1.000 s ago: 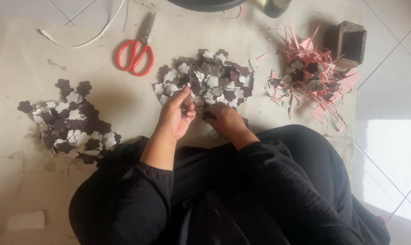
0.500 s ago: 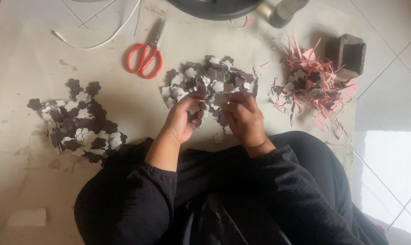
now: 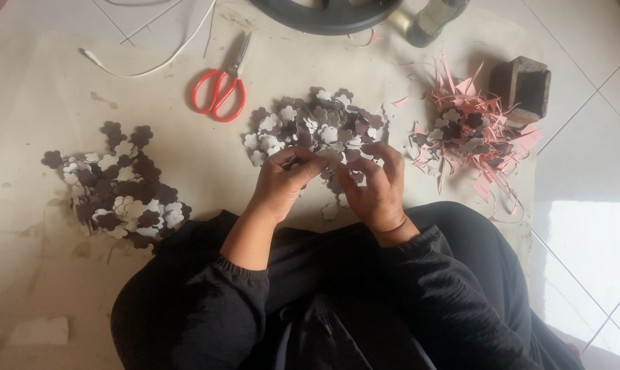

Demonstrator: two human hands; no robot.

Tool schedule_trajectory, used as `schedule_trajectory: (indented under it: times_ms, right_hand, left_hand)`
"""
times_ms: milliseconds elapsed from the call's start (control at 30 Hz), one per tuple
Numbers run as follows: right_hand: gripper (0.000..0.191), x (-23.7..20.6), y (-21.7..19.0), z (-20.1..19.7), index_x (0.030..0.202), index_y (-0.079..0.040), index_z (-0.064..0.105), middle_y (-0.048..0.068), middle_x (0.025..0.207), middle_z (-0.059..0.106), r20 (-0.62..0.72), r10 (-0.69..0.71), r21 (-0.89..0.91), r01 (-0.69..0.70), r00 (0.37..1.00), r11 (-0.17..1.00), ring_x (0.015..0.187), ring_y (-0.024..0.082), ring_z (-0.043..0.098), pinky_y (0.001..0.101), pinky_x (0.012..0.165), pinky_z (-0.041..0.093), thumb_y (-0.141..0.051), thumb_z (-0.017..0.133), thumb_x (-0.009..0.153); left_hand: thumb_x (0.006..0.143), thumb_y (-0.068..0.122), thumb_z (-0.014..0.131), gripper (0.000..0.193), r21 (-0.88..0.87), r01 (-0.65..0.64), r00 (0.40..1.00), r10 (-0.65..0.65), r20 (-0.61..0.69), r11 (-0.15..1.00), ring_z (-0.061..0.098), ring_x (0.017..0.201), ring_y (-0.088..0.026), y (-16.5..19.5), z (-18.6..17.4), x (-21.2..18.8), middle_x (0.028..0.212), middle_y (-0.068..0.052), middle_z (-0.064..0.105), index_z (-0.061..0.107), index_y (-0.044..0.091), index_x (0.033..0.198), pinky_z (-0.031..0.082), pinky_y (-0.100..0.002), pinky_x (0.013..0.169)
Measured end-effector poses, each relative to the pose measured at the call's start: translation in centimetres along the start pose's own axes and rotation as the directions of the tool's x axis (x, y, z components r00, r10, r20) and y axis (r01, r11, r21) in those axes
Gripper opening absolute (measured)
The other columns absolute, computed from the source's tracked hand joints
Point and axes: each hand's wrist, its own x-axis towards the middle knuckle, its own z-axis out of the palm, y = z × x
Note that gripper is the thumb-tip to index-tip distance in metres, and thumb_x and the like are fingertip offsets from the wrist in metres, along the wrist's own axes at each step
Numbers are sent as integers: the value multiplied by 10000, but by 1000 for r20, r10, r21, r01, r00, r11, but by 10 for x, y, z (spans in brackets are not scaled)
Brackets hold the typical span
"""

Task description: The person sits on the floor and repeatedly picks up small flower-shaped paper cutouts, separating and arranging them into a growing pile. Scissors and other craft materials are visible nearby.

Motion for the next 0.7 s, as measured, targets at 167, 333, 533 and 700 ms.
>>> schedule_trajectory:
  times_ms: [167, 333, 533, 700]
  right_hand:
    - [269, -11, 12, 9, 1058, -73, 674, 149, 1163, 656, 98, -84, 76, 76, 992, 994, 1047, 320, 645, 390, 898, 538, 3, 798, 831]
    - [81, -26, 67, 31, 1108, -17, 642, 98, 1052, 694, 147, 742, 720, -585, 654, 374, 915, 174, 651, 307, 857, 547, -17, 672, 1033]
    - [349, -18, 164, -38, 1341, -67, 532, 85, 1087, 719, 99, 992, 964, -255, 73, -77, 1010, 185, 742, 291, 903, 599, -54, 555, 993]
    - [410, -26, 162, -37, 1408, -73, 559, 86, 1086, 701, 279, 950, 826, -540, 140, -163, 939, 174, 689, 286, 788, 587, -108, 600, 1002]
  left_hand:
    - [840, 246, 820, 195, 45, 7, 999, -8, 31, 999, 449, 605, -31, -6, -4, 6, 723, 77, 610, 749, 89, 931, 349, -207, 524]
    - [935, 404, 727, 329, -20, 89, 996, -88, 13, 996, 389, 568, -50, -11, -10, 8, 633, 75, 460, 724, 75, 945, 328, -212, 521]
    - [947, 392, 679, 282, -138, 98, 962, -129, -239, 986, 430, 582, -55, 14, -52, -4, 699, 62, 548, 640, 116, 901, 301, -226, 510]
    - [1011, 413, 705, 387, 593, 163, 736, 303, -605, 788, 550, 702, -144, 48, -152, -41, 820, -45, 620, 637, 37, 1067, 449, -297, 615]
